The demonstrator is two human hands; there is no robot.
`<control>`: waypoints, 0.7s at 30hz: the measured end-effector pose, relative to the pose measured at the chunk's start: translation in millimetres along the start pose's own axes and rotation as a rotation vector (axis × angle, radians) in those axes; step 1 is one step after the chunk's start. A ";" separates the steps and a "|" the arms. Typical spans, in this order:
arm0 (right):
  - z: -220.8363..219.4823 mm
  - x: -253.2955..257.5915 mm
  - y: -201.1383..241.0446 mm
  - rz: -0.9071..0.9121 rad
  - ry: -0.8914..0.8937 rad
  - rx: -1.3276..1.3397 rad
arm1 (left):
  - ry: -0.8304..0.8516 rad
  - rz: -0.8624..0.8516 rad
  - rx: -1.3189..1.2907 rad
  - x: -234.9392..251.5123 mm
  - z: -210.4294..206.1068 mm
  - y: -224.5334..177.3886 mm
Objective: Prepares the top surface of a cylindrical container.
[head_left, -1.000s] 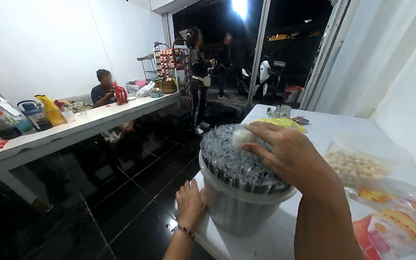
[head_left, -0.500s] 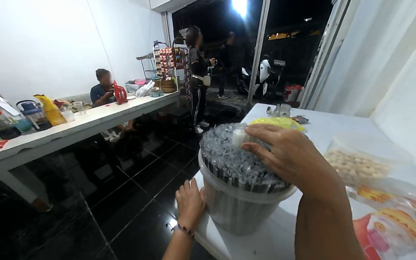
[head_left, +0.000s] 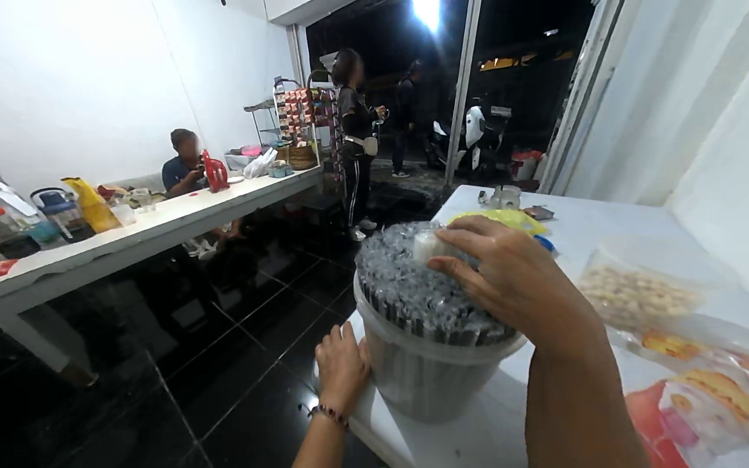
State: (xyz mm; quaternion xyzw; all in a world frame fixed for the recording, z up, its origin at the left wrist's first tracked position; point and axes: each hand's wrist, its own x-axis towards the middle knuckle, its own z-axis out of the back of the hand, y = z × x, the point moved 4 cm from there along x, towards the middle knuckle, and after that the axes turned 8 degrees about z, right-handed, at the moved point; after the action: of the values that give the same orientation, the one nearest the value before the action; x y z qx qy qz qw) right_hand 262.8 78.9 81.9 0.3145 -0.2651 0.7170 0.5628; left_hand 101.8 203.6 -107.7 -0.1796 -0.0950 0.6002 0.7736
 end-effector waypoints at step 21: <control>12.0 -3.4 -1.7 0.000 -0.060 -0.011 | -0.007 -0.001 0.017 -0.2 -1.6 0.0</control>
State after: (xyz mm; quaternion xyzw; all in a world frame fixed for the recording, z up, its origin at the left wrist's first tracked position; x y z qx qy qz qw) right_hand 266.8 68.3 87.4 0.3328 -0.2857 0.7060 0.5561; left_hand 102.4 203.1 -109.2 -0.1709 -0.0927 0.6011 0.7751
